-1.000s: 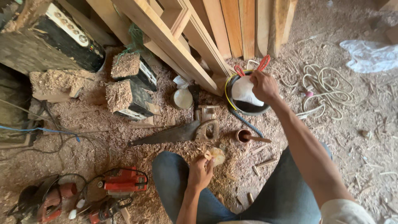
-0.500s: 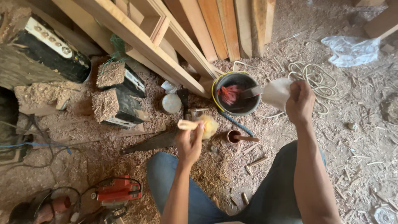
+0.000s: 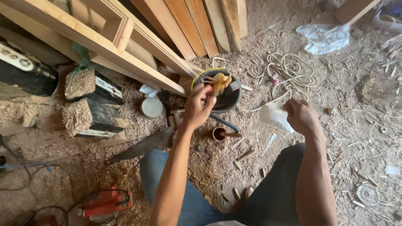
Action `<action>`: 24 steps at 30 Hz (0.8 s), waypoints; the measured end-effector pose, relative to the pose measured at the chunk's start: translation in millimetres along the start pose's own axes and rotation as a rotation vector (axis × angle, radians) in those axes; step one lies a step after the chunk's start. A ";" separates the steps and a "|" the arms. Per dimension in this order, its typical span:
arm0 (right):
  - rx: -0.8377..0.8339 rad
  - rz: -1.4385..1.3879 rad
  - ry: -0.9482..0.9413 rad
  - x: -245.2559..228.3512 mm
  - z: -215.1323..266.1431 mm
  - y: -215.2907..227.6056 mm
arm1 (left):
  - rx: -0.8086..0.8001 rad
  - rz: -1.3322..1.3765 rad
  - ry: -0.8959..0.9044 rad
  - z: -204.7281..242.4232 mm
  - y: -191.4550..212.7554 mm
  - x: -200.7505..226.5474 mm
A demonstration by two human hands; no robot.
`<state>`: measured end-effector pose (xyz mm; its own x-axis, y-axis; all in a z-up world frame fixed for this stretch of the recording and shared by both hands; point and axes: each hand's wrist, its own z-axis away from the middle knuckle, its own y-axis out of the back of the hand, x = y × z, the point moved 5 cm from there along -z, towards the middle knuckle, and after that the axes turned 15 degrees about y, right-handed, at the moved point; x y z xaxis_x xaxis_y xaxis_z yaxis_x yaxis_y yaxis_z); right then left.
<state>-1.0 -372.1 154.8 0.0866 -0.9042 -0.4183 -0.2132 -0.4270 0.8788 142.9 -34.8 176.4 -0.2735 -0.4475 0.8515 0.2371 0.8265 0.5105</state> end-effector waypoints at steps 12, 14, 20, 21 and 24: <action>-0.857 -0.129 -0.130 -95.3 52.4 -50.6 | -0.317 -0.373 0.919 157.0 39.3 -119.8; -0.979 -0.127 -0.082 -110.9 66.5 -85.0 | -0.160 -0.395 0.917 168.5 50.6 -125.9; -0.889 -0.248 0.471 -176.7 66.8 -176.8 | -0.108 -0.540 0.885 204.4 50.0 -118.7; -0.738 -0.283 0.666 -194.9 64.0 -183.2 | -0.116 -0.558 0.912 210.9 48.3 -118.3; -0.820 -0.218 0.779 -225.9 74.8 -224.3 | -0.090 -0.563 0.963 232.5 45.0 -120.2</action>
<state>-45.5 -71.2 35.0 0.6821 -0.4511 -0.5755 0.5524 -0.1978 0.8098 -30.3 135.6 69.2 0.4632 -0.8600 0.2141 0.3845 0.4126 0.8258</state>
